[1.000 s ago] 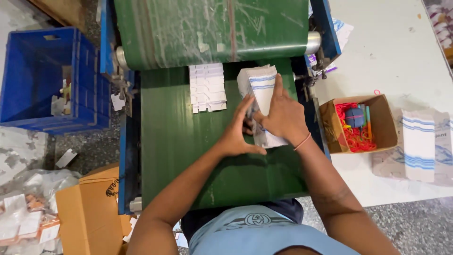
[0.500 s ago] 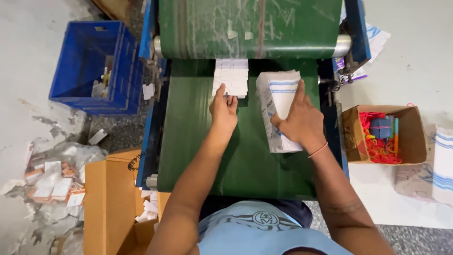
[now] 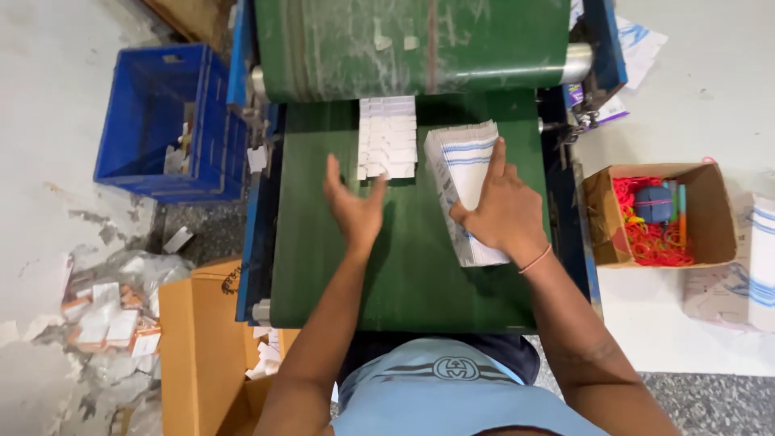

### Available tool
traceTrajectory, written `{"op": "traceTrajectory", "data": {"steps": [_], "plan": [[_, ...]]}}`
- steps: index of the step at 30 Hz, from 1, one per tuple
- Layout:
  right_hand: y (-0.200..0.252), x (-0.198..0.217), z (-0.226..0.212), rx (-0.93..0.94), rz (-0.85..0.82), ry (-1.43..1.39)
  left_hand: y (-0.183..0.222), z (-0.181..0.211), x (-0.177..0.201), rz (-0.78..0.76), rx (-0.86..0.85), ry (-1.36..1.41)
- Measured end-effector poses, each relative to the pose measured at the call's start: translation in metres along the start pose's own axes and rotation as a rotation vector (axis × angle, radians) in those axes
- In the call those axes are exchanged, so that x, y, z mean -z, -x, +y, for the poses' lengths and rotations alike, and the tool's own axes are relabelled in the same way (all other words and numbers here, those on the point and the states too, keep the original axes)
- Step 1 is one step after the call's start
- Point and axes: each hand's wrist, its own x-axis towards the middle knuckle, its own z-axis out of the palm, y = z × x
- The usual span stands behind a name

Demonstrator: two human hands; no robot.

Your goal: Gathering flattened cardboard boxes from a conveyor belt, stacking them, and securing them with rubber bands.

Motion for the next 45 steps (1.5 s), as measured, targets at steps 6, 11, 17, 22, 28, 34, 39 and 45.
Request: {"op": "traceTrajectory", "data": {"steps": [6,11,17,22,28,34,39,45], "plan": [[0.005,-0.006,0.003,0.010,0.032,0.019,-0.046,0.056,-0.011,-0.359,0.152,-0.484],[0.011,-0.002,-0.003,-0.050,0.001,0.045,-0.067,0.033,-0.021,-0.502,0.179,-0.414],[-0.014,-0.007,0.011,0.016,0.004,0.070,-0.067,0.026,-0.005,-0.572,0.226,-0.355],[-0.039,-0.007,0.012,0.045,0.065,0.071,-0.066,-0.025,-0.029,-0.464,0.281,0.476],[-0.031,-0.013,0.015,0.013,0.076,0.031,-0.045,-0.045,-0.037,-0.471,0.728,0.680],[-0.023,-0.003,0.016,0.002,0.089,0.008,-0.021,-0.050,0.061,-0.536,0.542,0.735],[-0.030,-0.007,0.022,0.050,0.044,0.011,-0.019,-0.043,0.189,-0.264,0.344,0.393],[-0.064,-0.010,0.023,-0.044,0.078,0.026,0.000,0.071,0.186,-0.212,-0.118,-0.186]]}}
